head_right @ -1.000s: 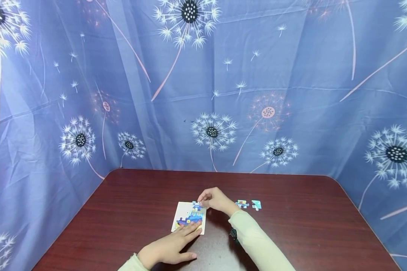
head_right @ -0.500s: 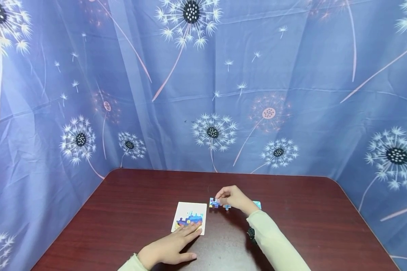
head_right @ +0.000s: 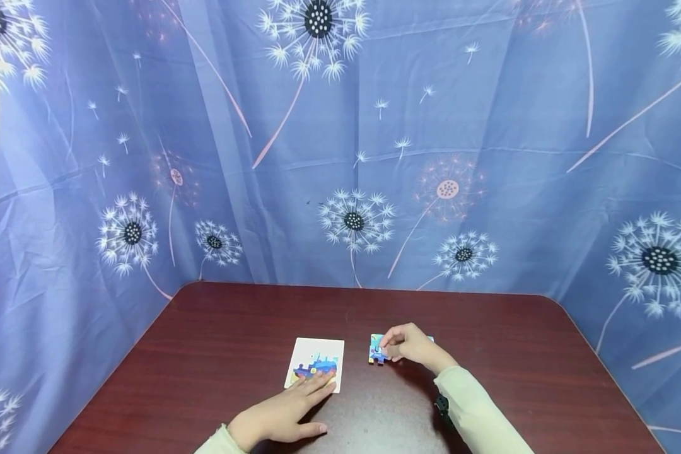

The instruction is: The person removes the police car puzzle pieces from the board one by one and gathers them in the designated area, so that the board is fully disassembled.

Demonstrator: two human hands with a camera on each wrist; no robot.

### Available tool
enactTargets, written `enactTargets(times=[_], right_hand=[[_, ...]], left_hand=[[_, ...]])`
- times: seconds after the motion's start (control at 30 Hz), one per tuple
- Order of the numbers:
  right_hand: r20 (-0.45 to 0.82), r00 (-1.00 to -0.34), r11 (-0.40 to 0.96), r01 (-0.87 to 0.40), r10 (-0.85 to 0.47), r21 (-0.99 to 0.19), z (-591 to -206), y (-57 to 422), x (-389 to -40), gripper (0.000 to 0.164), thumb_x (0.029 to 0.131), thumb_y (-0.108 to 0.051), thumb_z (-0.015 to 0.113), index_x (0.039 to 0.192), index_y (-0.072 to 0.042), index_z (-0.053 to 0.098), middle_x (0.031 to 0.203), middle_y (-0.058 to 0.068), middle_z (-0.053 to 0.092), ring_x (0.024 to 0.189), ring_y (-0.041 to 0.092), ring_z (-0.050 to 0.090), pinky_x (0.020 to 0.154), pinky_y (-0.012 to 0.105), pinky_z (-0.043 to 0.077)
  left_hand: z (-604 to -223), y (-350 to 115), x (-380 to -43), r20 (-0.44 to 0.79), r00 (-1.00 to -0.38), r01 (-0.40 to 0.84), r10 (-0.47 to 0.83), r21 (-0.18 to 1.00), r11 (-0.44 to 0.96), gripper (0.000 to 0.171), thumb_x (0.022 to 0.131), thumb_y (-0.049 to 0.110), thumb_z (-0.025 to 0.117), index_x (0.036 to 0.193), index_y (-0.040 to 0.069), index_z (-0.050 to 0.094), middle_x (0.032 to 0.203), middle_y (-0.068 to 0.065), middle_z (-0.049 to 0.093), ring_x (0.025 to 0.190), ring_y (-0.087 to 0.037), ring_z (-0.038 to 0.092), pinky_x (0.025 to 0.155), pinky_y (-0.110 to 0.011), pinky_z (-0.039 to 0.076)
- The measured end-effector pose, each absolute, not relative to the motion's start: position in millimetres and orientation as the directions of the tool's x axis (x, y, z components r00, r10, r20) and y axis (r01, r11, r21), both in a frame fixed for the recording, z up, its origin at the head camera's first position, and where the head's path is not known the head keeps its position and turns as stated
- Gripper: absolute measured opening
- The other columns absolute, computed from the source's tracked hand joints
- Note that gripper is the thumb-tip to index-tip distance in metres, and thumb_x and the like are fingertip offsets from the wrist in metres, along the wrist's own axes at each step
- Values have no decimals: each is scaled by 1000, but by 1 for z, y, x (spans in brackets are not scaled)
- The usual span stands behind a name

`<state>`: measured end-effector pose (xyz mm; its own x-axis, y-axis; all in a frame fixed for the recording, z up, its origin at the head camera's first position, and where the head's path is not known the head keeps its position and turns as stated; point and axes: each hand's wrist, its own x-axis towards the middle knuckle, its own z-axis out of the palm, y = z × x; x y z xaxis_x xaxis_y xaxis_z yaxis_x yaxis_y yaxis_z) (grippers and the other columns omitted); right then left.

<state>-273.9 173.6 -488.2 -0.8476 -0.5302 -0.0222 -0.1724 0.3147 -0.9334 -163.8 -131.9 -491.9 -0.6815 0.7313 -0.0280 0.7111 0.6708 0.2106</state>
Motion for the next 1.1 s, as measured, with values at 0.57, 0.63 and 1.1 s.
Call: enactTargets(times=[0.57,0.63,1.1], right_hand=[[19,-857,451,-289,-514,-845,-494,171,-275,7,81,1,70,87,6,69,75,10,69,57,13,56,52,26,49],[20,-857,452,-290,-514,-843,-494,171,-275,6,81,3,69,86,6,69,75,10,68,57,12,55,52,25,49],[37,-861,492,-325,-508,-807,-492,166,-270,4,82,5,68,83,2,69,66,5,63,55,8,51,53,23,47]], left_hand=[[-491,-131,-164,-38,-679,706,733,238,667,68,96,47,52,148,7,37,157,-11,25,142,-29,28,110,-50,30],[-491,-131,-164,-41,-679,705,733,240,667,68,96,47,52,148,7,36,158,-11,24,142,-28,27,111,-50,30],[-491,-131,-164,-42,-683,703,730,237,671,68,96,48,51,148,7,36,157,-10,24,142,-28,27,111,-50,29]])
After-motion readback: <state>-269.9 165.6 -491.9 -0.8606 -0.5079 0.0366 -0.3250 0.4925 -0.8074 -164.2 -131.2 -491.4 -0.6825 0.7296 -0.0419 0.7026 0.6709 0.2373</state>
